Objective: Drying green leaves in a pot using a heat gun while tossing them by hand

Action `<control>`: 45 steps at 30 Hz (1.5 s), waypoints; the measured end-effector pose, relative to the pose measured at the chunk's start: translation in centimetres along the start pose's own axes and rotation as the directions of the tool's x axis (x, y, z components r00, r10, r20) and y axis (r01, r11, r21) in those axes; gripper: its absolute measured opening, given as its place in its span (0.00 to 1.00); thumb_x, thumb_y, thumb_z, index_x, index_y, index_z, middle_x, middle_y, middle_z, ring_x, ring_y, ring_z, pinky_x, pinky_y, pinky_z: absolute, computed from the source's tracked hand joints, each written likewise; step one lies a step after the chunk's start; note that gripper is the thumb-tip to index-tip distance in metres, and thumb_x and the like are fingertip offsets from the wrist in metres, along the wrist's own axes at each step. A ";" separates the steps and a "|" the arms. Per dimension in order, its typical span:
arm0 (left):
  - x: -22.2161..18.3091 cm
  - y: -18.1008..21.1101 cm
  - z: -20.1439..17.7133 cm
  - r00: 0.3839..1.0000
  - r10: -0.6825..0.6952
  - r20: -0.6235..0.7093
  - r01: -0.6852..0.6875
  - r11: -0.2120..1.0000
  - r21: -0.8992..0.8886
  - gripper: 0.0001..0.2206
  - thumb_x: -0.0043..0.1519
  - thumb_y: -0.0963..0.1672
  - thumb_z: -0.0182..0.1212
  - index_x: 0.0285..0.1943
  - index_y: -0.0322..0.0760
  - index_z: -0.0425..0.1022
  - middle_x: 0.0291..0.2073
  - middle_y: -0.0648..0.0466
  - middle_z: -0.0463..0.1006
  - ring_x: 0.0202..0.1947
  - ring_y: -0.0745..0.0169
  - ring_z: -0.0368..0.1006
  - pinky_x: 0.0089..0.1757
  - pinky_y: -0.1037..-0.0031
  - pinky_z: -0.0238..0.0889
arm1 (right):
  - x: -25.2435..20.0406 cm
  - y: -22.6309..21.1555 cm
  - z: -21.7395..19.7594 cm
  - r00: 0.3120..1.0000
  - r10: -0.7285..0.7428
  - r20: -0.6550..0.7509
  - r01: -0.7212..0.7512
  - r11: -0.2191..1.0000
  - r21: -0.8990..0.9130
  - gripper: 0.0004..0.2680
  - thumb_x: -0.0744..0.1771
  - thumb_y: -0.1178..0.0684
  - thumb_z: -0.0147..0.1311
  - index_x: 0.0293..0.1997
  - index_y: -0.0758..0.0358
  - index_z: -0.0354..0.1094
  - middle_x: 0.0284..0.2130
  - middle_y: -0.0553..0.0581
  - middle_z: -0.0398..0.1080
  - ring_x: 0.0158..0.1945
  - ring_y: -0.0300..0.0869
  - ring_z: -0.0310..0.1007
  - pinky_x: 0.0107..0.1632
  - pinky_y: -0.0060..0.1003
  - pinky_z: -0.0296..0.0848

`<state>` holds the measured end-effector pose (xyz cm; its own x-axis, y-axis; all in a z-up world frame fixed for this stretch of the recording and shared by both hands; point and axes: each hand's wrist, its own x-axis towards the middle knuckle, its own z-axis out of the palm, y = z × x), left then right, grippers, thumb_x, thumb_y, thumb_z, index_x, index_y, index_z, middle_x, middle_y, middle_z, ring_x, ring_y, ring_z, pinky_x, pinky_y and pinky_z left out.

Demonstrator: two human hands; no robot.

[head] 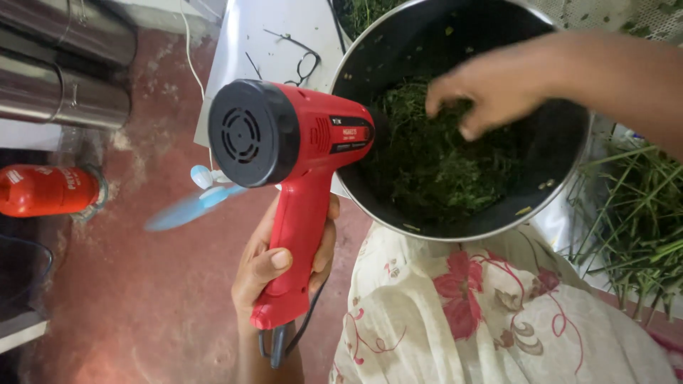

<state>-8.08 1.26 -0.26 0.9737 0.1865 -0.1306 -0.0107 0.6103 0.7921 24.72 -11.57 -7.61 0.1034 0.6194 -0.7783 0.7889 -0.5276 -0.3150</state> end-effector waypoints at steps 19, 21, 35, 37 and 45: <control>-0.7 -0.5 -1.3 0.998 0.040 -0.039 -0.041 0.999 -0.029 0.34 0.60 0.50 0.69 0.66 0.22 0.59 0.52 0.37 0.67 0.29 0.64 0.65 0.22 0.79 0.60 | 8.0 4.8 2.5 0.993 0.101 -0.061 -0.110 0.979 -0.172 0.38 0.60 0.47 0.67 0.78 0.46 0.46 0.71 0.53 0.59 0.70 0.49 0.65 0.69 0.39 0.66; -0.5 -0.2 -1.1 0.999 0.044 -0.028 -0.044 0.999 -0.001 0.33 0.60 0.51 0.68 0.65 0.22 0.61 0.49 0.38 0.69 0.27 0.64 0.64 0.21 0.79 0.59 | 3.2 2.8 0.6 0.984 0.141 -0.107 -0.162 0.960 -0.228 0.36 0.62 0.46 0.65 0.79 0.43 0.43 0.70 0.55 0.60 0.66 0.50 0.70 0.63 0.43 0.72; 0.5 0.4 0.9 1.000 0.002 -0.007 -0.001 0.994 0.111 0.32 0.58 0.54 0.67 0.58 0.25 0.63 0.29 0.46 0.70 0.18 0.66 0.60 0.19 0.80 0.55 | -6.2 3.4 -0.6 0.819 -0.045 -0.571 -0.142 0.950 -0.278 0.35 0.64 0.40 0.59 0.83 0.40 0.46 0.11 0.59 0.64 0.15 0.48 0.63 0.27 0.52 0.67; 0.4 0.1 0.8 0.998 0.052 -0.023 -0.049 0.995 0.092 0.32 0.59 0.53 0.68 0.60 0.24 0.63 0.43 0.42 0.71 0.25 0.66 0.64 0.21 0.79 0.56 | -4.9 3.4 -0.6 0.775 -0.143 -0.615 -0.164 0.895 -0.415 0.31 0.66 0.36 0.55 0.79 0.48 0.53 0.22 0.55 0.70 0.23 0.46 0.68 0.33 0.47 0.69; 0.4 -0.5 0.8 1.000 0.014 -0.006 -0.013 0.995 0.098 0.32 0.60 0.53 0.67 0.60 0.22 0.62 0.37 0.43 0.70 0.21 0.65 0.63 0.21 0.79 0.55 | -1.0 2.1 -0.9 0.834 0.036 -0.551 -0.170 0.966 -0.194 0.23 0.66 0.45 0.59 0.71 0.45 0.60 0.59 0.57 0.70 0.45 0.59 0.78 0.42 0.55 0.74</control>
<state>-7.53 0.39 -0.20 0.9722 0.1991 -0.1231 -0.0011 0.5297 0.8482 26.83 -12.83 -7.01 0.4484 0.8179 -0.3607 0.8622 -0.5021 -0.0666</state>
